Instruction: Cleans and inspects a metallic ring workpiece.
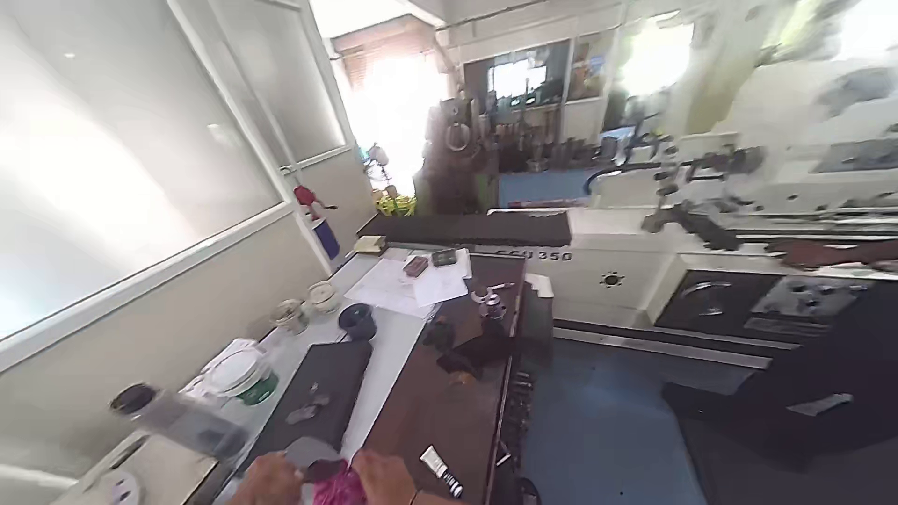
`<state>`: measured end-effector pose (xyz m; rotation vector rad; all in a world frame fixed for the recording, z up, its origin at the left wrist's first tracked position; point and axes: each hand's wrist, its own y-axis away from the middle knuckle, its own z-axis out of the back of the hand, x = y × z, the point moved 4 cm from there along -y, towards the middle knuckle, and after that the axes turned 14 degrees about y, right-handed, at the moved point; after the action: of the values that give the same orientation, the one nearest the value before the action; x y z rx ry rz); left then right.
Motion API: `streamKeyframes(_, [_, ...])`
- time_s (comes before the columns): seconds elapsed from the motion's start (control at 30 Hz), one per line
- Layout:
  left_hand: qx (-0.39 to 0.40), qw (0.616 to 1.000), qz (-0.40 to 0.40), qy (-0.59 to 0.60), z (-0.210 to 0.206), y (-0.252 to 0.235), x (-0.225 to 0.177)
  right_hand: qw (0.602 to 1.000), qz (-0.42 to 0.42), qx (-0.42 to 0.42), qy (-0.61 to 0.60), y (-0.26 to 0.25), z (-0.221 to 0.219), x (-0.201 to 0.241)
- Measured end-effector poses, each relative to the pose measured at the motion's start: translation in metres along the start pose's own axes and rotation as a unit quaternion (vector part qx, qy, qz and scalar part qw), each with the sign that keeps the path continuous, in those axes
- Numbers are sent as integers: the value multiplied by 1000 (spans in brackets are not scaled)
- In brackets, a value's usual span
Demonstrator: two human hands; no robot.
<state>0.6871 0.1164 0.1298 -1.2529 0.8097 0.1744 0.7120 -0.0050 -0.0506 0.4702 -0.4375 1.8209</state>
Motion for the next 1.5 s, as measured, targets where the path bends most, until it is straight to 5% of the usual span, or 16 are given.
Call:
streamKeyframes(0.2, [-79,997,-3,-2,8,14,6,993,26,-114,14,-16,22,26])
streamKeyframes(0.37, [-49,997,-31,44,11,10,13,984,-94,152,11,10,-22,-1])
streamKeyframes(0.67, [-54,997,-10,63,10,8,12,947,-117,297,-33,72,-47,-26])
streamKeyframes(0.97, [-14,999,-18,25,6,10,4,989,-29,143,18,6,-9,-2])
streamKeyframes(1.17, [-21,999,-12,26,9,9,6,980,116,-158,-22,-25,57,30])
streamKeyframes(1.37, [-36,998,-30,43,9,9,11,993,19,118,15,-15,1,-10])
streamKeyframes(1.5, [-70,997,-21,41,12,10,12,973,-42,224,-37,33,-43,-37])
